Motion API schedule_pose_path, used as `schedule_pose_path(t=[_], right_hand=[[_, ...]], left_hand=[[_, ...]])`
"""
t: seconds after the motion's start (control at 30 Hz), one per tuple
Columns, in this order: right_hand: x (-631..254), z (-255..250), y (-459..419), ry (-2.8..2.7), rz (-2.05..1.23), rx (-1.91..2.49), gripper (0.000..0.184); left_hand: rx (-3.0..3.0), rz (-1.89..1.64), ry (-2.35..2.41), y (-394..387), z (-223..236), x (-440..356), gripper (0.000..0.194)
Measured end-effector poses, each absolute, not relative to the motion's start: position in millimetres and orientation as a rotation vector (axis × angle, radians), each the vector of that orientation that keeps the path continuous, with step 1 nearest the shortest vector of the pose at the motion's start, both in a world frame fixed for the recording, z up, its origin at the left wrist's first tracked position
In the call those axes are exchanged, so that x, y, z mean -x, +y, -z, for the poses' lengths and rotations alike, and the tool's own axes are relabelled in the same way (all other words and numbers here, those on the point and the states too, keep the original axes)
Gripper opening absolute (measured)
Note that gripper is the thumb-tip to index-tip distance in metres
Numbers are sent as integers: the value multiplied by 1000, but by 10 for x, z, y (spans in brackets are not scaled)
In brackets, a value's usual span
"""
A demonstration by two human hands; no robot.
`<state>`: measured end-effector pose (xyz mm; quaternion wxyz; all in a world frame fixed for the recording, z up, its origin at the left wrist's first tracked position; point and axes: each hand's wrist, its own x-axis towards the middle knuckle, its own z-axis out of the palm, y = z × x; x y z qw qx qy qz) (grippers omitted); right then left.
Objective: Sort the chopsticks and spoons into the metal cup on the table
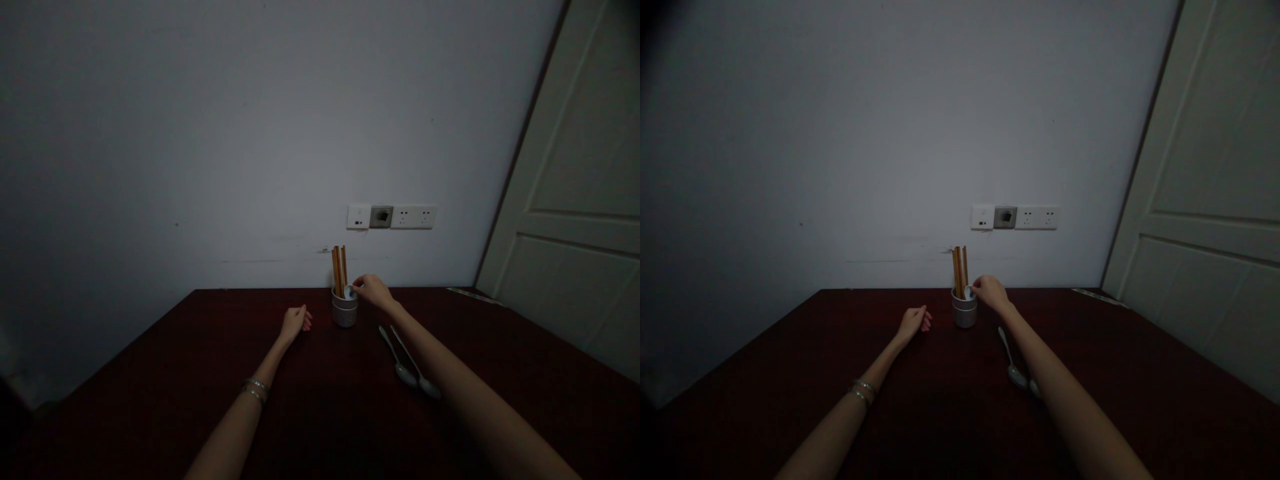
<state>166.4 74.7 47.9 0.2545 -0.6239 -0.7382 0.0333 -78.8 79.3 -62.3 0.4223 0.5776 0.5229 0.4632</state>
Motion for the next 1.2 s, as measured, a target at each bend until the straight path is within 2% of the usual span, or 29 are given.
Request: schedule_pose_path(t=[0.17, 0.33, 0.67, 0.87, 1.03, 1.2], right_hand=[[-1670, -463, 775, -2054, -134, 1616, 29], [-1647, -460, 774, -2030, -208, 1644, 42], [-1722, -384, 797, -2009, -259, 1602, 51], [-1930, -261, 746, -1787, -525, 1513, 44], [-2364, 86, 626, -1461, -801, 1572, 43], [-2811, 527, 532, -1236, -749, 1543, 30]], left_hand=[[-1452, -1180, 1272, 801, 637, 788, 42], [-1447, -1174, 1268, 818, 656, 791, 42], [-1449, -1167, 1274, 823, 667, 801, 42], [-1443, -1169, 1227, 779, 628, 803, 40], [-1452, -1176, 1198, 761, 609, 812, 40], [-1458, -1194, 1177, 778, 622, 818, 39]])
